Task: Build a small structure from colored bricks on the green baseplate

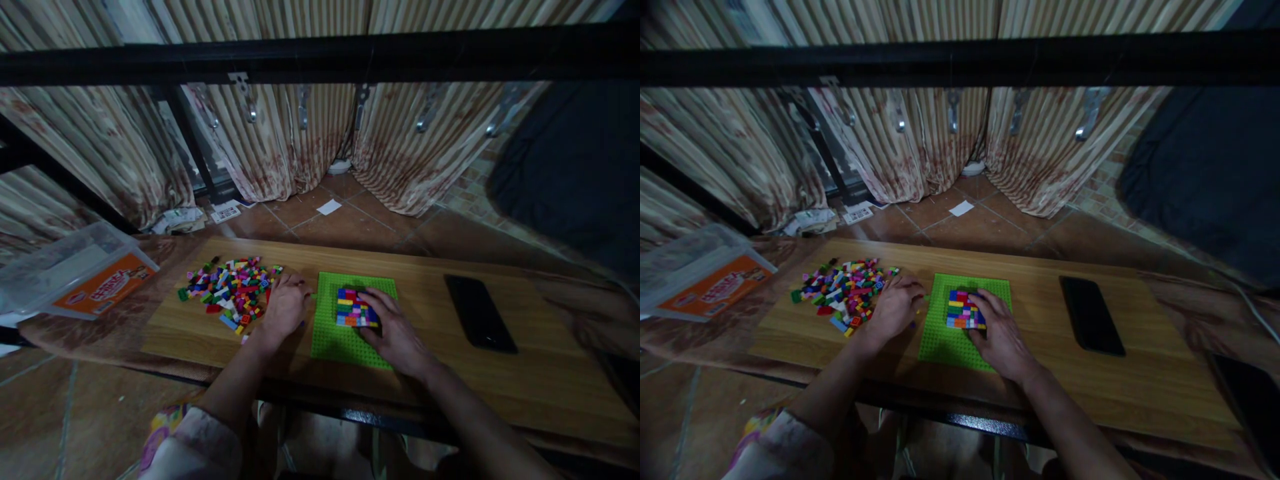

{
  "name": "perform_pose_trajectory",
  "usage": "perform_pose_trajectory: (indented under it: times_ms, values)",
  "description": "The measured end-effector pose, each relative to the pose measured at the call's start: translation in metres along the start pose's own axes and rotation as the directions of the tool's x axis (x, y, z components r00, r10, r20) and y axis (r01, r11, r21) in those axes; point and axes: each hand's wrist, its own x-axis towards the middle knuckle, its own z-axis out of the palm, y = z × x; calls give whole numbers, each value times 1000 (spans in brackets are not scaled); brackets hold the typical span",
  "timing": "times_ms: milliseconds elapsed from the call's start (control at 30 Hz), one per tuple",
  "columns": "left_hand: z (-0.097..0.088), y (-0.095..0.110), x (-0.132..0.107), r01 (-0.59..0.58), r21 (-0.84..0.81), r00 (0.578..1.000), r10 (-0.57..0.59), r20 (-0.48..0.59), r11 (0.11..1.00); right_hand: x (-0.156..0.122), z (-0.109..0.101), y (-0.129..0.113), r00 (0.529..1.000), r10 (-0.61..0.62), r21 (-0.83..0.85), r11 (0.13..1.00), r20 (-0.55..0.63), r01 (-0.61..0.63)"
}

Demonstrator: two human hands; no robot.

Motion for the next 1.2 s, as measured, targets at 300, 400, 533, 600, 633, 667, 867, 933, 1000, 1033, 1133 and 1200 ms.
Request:
perform_pose_trajectory:
  times_ms: [300, 400, 533, 600, 633, 667, 867, 933, 1000, 1033, 1133, 1200]
  values:
    - [-7, 11, 0, -8, -176, 998, -2, -56, 984, 1, -1, -1, 1000, -5, -5, 1000, 2, 5]
    - [-5, 25, 0, 8, -283, 998, -25, -54, 959, 1, -1, -1, 1000, -14, -6, 1000, -4, 14]
    - [3, 43, -3, -29, -356, 999, 19, -32, 934, 2, -1, 0, 1000, -23, -6, 1000, -4, 23]
    - [6, 47, -5, -46, -379, 999, 41, -22, 924, 2, -1, 0, 1000, -27, -1, 1000, -2, 27]
    - [7, 49, -6, -47, -386, 999, 43, -19, 921, 2, -1, 0, 1000, -28, 1, 1000, -3, 28]
    - [8, 50, -6, -45, -390, 999, 41, -18, 920, 2, -1, 0, 1000, -26, 1, 1000, -5, 26]
    - [14, 56, -1, -35, -389, 999, 19, -46, 921, 2, 1, 1, 1000, -23, -7, 1000, -19, 23]
    - [16, 59, 2, -42, -382, 998, 19, -63, 923, 2, 2, 2, 999, -24, -9, 1000, -24, 23]
    - [18, 61, 3, -47, -370, 997, 21, -74, 928, 2, 2, 2, 1000, -21, -12, 1000, -23, 20]
    - [19, 62, 4, -48, -365, 997, 22, -77, 930, 2, 2, 2, 1000, -19, -13, 1000, -20, 19]
    - [20, 63, 3, -52, -359, 996, 23, -86, 932, 2, 1, 1, 1000, -20, -9, 1000, -16, 20]
    - [21, 63, 3, -56, -356, 995, 24, -95, 933, 2, 0, 0, 1000, -24, 2, 1000, -18, 24]
